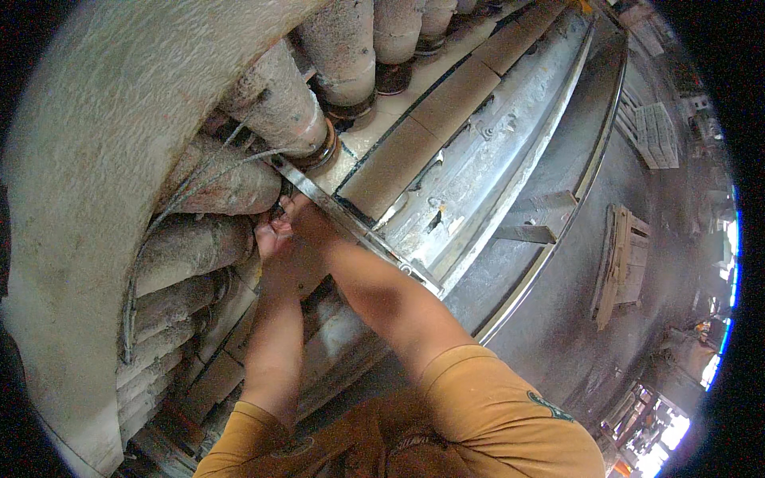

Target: The person picks up a round metal part and uses a small tool to scrape its surface. They then place the part on a shelf and continue scraping it while it rests there. Finally, they pick up the part again and scrape it once more.

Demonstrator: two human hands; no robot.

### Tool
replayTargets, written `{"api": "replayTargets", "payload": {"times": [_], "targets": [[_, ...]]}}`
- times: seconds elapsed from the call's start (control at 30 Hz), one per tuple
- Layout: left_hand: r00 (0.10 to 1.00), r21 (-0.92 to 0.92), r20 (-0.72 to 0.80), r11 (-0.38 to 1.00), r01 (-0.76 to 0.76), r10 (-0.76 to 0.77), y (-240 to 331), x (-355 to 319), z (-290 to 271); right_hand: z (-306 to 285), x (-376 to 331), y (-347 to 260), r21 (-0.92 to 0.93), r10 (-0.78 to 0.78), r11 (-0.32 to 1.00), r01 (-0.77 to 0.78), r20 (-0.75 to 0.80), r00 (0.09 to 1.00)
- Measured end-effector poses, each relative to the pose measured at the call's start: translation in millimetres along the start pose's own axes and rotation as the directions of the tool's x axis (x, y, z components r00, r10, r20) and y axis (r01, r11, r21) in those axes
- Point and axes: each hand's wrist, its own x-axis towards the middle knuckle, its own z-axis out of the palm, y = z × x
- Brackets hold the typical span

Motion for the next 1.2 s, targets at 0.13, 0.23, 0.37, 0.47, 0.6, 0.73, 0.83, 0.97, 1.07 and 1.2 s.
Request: {"api": "replayTargets", "payload": {"times": [0.13, 0.23, 0.37, 0.47, 0.6, 0.73, 0.83, 0.97, 1.07, 1.2], "targets": [[0.999, -0.056, 0.027, 0.998, 0.038, -0.036, 2.1, -0.6, -7.6, 1.7, -20.8, -17.7, -0.177, 0.046, 0.983, -0.055, -0.052, 0.998], [0.959, 0.258, 0.283, 0.963, -0.079, 0.002, -8.4, -18.7, -13.3, 17.3, -29.4, -30.2, -0.017, 0.229, 0.972, -0.233, -0.13, 0.965], [0.98, 0.085, 0.198, 0.996, 0.003, -0.019, -7.6, -16.2, -1.1, 39.6, -26.6, -46.6, 0.162, 0.422, 0.906, -0.392, -0.252, 0.871], [0.848, -0.075, 0.403, 0.911, 0.405, -0.344, -4.6, -27.5, -0.6, 35.7, -29.1, -40.9, 0.336, 0.355, 0.9, -0.278, -0.195, 0.914], [0.975, 0.065, 0.153, 0.987, 0.15, -0.159, 12.9, 17.7, -28.4, 35.2, -43.0, 12.5, 0.126, -0.082, 0.986, 0.105, -0.172, 0.982], [0.923, 0.315, 0.054, 0.871, -0.377, 0.381, 10.3, 6.5, -13.7, -30.7, -72.0, -15.6, 0.166, -0.028, 0.986, -0.008, 0.213, 0.977], [0.896, 0.352, 0.094, 0.827, -0.438, 0.434, 1.8, -0.7, -5.1, -57.0, -71.2, -27.2, 0.305, 0.059, 0.936, -0.173, 0.35, 0.935], [0.952, 0.29, 0.061, 0.907, -0.305, 0.3, 6.9, 4.9, -7.0, -28.5, -52.1, -1.6, 0.034, 0.012, 0.999, -0.014, 0.081, 0.997], [0.949, 0.299, 0.208, 0.908, -0.292, 0.237, -7.2, 3.3, 4.7, 10.1, -28.2, 44.0, -0.087, -0.195, 0.98, 0.178, -0.262, 0.945], [0.955, 0.298, 0.203, 0.915, -0.271, 0.216, 16.6, 9.4, -13.2, -12.5, -26.6, -17.2, 0.136, 0.147, 0.98, -0.146, 0.001, 0.989]]}}
